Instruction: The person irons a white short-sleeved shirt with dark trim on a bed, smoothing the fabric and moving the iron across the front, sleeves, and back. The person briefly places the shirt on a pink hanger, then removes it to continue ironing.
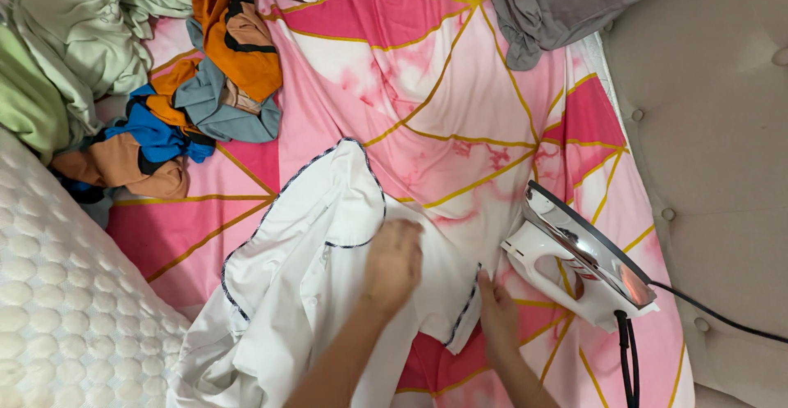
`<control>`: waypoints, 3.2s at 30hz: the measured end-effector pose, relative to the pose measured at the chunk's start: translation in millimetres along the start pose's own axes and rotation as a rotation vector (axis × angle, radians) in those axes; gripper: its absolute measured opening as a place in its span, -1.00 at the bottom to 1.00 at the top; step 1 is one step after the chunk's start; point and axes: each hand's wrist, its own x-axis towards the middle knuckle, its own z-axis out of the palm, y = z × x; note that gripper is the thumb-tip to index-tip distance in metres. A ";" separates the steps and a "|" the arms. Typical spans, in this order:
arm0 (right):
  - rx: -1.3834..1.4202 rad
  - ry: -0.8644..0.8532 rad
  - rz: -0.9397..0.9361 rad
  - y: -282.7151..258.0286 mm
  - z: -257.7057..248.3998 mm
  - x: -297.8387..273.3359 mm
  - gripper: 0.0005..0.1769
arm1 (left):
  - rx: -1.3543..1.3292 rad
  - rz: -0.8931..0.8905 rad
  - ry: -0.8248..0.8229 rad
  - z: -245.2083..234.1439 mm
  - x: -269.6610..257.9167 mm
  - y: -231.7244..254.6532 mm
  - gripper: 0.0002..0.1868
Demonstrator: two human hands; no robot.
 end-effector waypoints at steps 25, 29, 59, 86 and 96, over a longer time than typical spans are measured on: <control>-0.722 0.387 -0.831 10.5 -64.2 15.6 -0.26 | 0.364 0.090 -0.452 17.5 -32.0 7.5 0.06; -1.179 0.498 -1.091 -20.5 -70.2 35.6 -0.35 | 0.542 0.107 -0.374 5.0 -6.1 -5.0 -0.14; -0.792 -0.464 -0.555 -178.3 105.0 -63.3 -0.31 | 0.277 -0.623 0.354 -82.5 48.4 -104.9 -0.48; -0.869 -0.426 -0.564 -178.2 121.0 -62.2 -0.30 | 0.111 -0.379 0.572 -107.2 48.8 -31.6 -0.63; -0.836 -0.432 -0.565 -166.5 111.3 -39.2 -0.25 | 0.017 -0.494 -0.024 -17.9 -93.2 37.5 -0.70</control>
